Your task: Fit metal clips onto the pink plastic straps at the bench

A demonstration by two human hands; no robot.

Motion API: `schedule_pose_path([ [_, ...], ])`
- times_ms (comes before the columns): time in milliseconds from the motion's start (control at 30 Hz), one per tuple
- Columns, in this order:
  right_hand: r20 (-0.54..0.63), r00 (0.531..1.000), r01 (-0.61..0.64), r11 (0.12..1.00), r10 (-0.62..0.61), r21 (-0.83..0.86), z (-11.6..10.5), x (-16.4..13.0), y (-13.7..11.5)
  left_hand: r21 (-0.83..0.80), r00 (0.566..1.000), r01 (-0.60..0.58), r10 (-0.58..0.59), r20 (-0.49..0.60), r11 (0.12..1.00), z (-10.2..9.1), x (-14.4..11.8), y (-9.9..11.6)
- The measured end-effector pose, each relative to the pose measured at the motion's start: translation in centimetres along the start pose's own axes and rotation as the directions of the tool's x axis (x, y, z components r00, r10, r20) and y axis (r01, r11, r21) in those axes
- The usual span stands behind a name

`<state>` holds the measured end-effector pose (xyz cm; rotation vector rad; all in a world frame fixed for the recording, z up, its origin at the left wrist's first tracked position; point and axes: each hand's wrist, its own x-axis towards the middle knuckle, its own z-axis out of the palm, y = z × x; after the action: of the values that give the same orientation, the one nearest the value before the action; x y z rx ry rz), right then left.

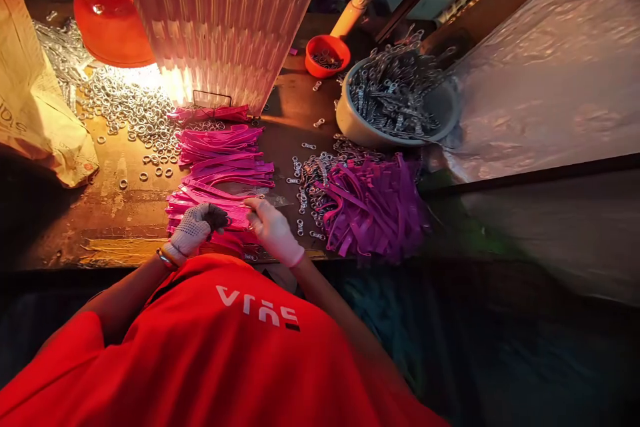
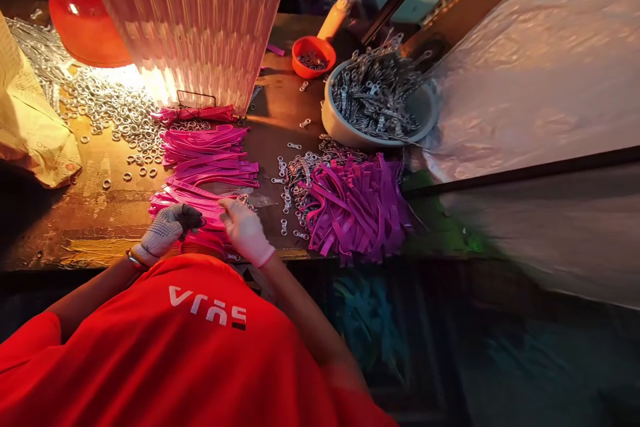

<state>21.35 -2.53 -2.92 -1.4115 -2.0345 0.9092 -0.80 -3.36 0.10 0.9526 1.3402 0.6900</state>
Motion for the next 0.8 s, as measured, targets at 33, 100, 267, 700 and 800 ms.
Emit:
schedule_pose_path([
  [33,0.039,0.999,0.028,0.998,-0.026,-0.060,0.3,0.1,-1.6,0.000,1.000,-0.016,0.016,0.017,1.000,0.1,-0.2,0.1],
  [100,0.114,0.993,0.026,0.975,0.000,-0.221,0.9,0.2,-4.1,0.009,0.998,-0.045,0.044,0.040,0.999,0.1,-0.5,0.2],
  [267,0.188,0.980,0.028,0.877,0.072,-0.480,1.7,0.4,-6.2,-0.079,0.996,-0.085,0.084,-0.019,0.993,0.5,-0.2,0.3],
  [700,-0.089,0.868,-0.452,0.851,0.489,0.266,1.5,-0.5,-1.0,0.366,0.969,-0.235,0.186,0.164,0.901,4.7,11.9,0.7],
  [800,-0.063,0.877,-0.421,0.825,0.477,0.377,1.5,-0.5,-0.4,0.790,0.961,-0.264,0.224,0.164,0.553,6.5,18.7,3.1],
])
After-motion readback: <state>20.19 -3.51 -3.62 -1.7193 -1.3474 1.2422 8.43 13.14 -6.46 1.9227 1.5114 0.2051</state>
